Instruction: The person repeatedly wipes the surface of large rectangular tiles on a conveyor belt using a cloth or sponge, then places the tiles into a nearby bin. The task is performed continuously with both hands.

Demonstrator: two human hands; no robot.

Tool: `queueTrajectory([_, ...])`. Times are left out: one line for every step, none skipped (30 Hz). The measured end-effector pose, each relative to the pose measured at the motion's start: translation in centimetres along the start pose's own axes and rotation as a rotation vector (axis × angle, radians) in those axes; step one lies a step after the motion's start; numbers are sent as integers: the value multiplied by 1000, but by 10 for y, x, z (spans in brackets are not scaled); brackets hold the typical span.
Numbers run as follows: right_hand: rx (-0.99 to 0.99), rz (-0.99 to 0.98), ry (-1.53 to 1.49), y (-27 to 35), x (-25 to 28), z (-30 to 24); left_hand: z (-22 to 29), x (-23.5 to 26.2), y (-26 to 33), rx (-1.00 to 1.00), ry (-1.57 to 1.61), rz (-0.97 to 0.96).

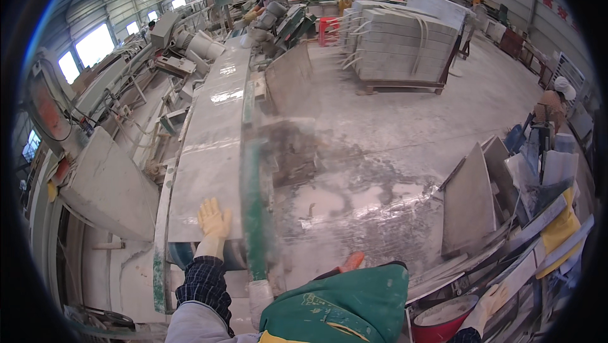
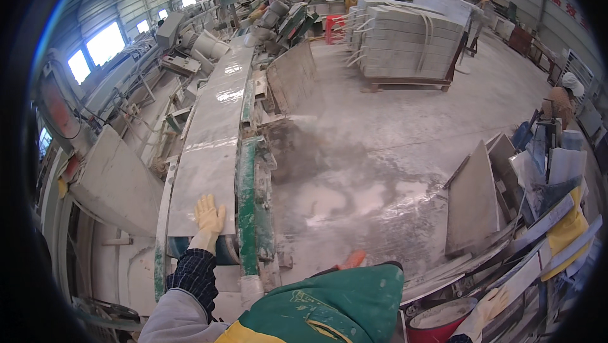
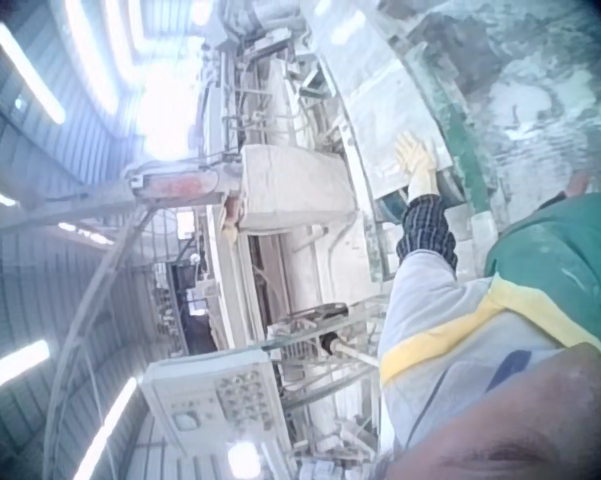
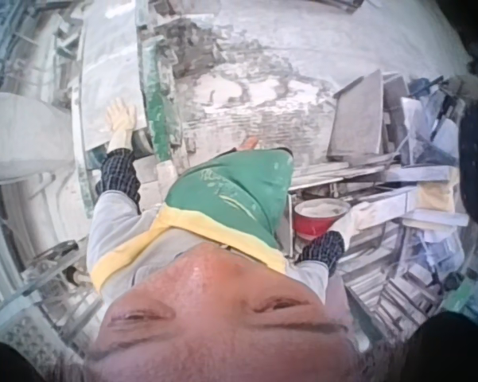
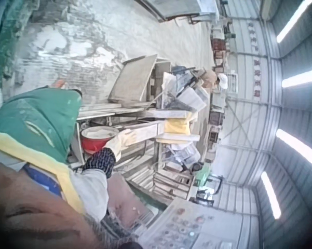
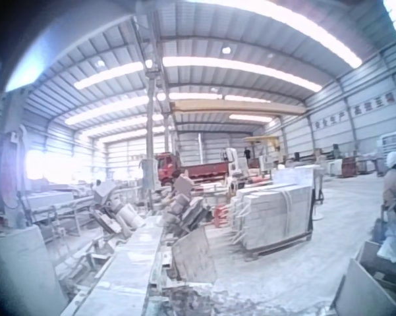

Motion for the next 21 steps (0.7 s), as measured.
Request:
queueTrajectory([-1, -15, 1, 1, -2, 0, 0, 0, -1, 9, 6, -7])
queueTrajectory([-3, -3, 5, 2, -1, 0, 1, 0, -1, 6, 4, -7])
queueTrajectory([-3, 9, 6, 3, 0, 0, 3, 0, -1, 4, 0, -7])
queueTrajectory([-5, 4, 3, 5, 0, 0, 3, 1, -2, 7, -8, -2])
queueTrajectory([-6, -1, -3, 7, 0, 0, 4, 1, -2, 3, -5, -9])
queueTrajectory([-6, -6, -8, 8, 0, -1, 4, 1, -2, 4, -6, -12])
queueTrajectory([-12, -5, -7, 10, 1, -1, 4, 2, -2, 10, -7, -15])
queueTrajectory([-17, -4, -5, 12, 3, -2, 4, 2, -3, 7, -7, -20])
queueTrajectory([-20, -1, -3, 14, 5, -3, 3, 1, -3, 12, -8, -24])
queueTrajectory([-26, -3, -1, 16, 7, -4, 3, 2, -3, 18, -13, -24])
queueTrajectory([-32, -4, 0, 18, 9, -6, 3, 1, -3, 18, -11, -30])
queueTrajectory([-33, 16, -1, 19, 13, -7, 3, 1, -3, 19, -15, -31])
queueTrajectory([-40, -7, 4, 20, 14, -8, 3, 1, -4, 22, -12, -31])
queueTrajectory([-42, -9, 7, 21, 16, -10, 3, 1, -4, 21, -17, -34])
queueTrajectory([-47, -10, 7, 23, 19, -11, 3, 0, -5, 21, -17, -36])
queueTrajectory([-48, -22, 10, 24, 21, -13, 3, 1, -5, 24, -19, -32])
queueTrajectory([-53, -32, 11, 26, 23, -14, 3, 0, -6, 22, -21, -39])
queueTrajectory([-57, -31, 9, 27, 25, -15, 3, 0, -7, 24, -26, -40])
queueTrajectory([-57, -46, 5, 28, 26, -16, 3, 0, -7, 27, -31, -37])
queueTrajectory([-56, -51, -1, 30, 28, -17, 3, -1, -8, 27, -33, -39])
queueTrajectory([-50, -32, -20, 31, 31, -19, 3, -1, -8, 28, -35, -39])
Point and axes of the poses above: each hand's wrist, its own y-axis away from the middle knuckle, its own x-axis out of the back of the hand, z = x × y, the point moved 9 cm from there along -y, towards the middle knuckle, and after that the axes turned 4 degrees about y, right-handed, at the moved point
